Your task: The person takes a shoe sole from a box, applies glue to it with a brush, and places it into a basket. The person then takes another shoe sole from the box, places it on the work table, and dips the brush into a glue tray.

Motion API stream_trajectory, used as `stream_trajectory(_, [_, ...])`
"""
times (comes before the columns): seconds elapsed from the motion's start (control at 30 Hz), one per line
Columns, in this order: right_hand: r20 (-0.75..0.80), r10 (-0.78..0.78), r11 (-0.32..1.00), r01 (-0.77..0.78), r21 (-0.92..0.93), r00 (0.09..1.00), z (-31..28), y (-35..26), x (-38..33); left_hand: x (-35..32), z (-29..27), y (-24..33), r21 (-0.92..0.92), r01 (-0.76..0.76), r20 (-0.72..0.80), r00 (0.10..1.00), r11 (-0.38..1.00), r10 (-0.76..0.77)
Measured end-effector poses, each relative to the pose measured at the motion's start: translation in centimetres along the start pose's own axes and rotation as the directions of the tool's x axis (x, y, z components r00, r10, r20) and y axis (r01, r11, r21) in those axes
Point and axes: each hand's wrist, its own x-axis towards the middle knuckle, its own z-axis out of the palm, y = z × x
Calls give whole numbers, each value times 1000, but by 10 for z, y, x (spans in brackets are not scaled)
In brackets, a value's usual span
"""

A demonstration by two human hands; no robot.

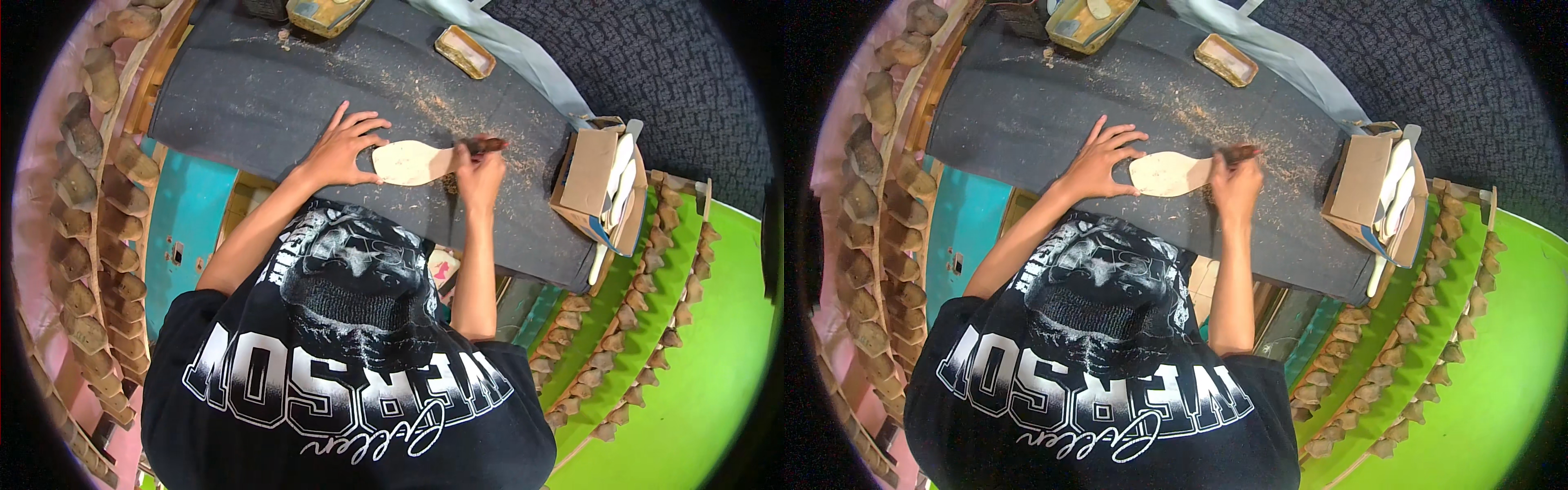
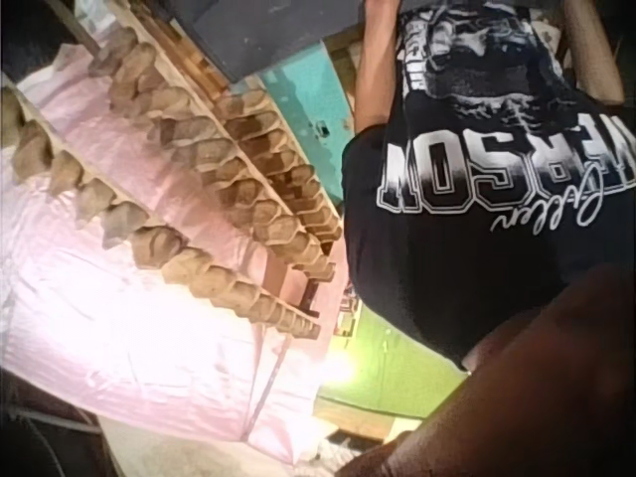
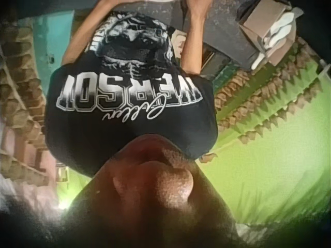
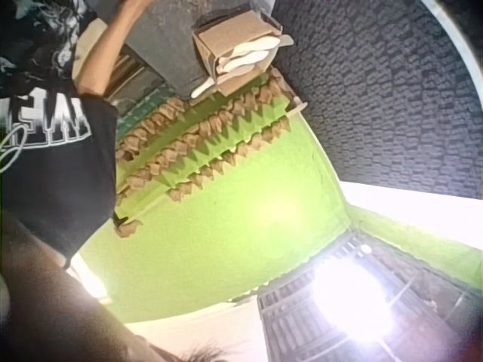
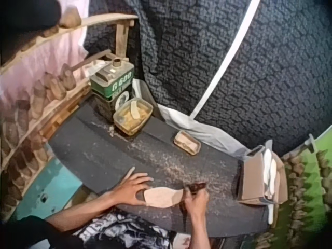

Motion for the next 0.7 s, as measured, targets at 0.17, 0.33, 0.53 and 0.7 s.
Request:
stream_trajectory(0.17, [138,-238,970,243,-20,961,36,-45,-60,-2,-7,4,-2,-34,-27,999,999,34])
stream_trajectory(0.33, [247,-150,960,81,269,957,50,-52,-72,-3,-3,5,53,-16,-33,999,998,18])
stream_trajectory(0.53, [-69,217,959,-200,201,974,-8,37,-2,1,-4,12,19,4,-9,1000,1000,-4])
stream_trajectory(0.7, [-165,1,1000,2,20,986,-16,62,11,3,-4,12,8,5,-15,1000,1000,-5])
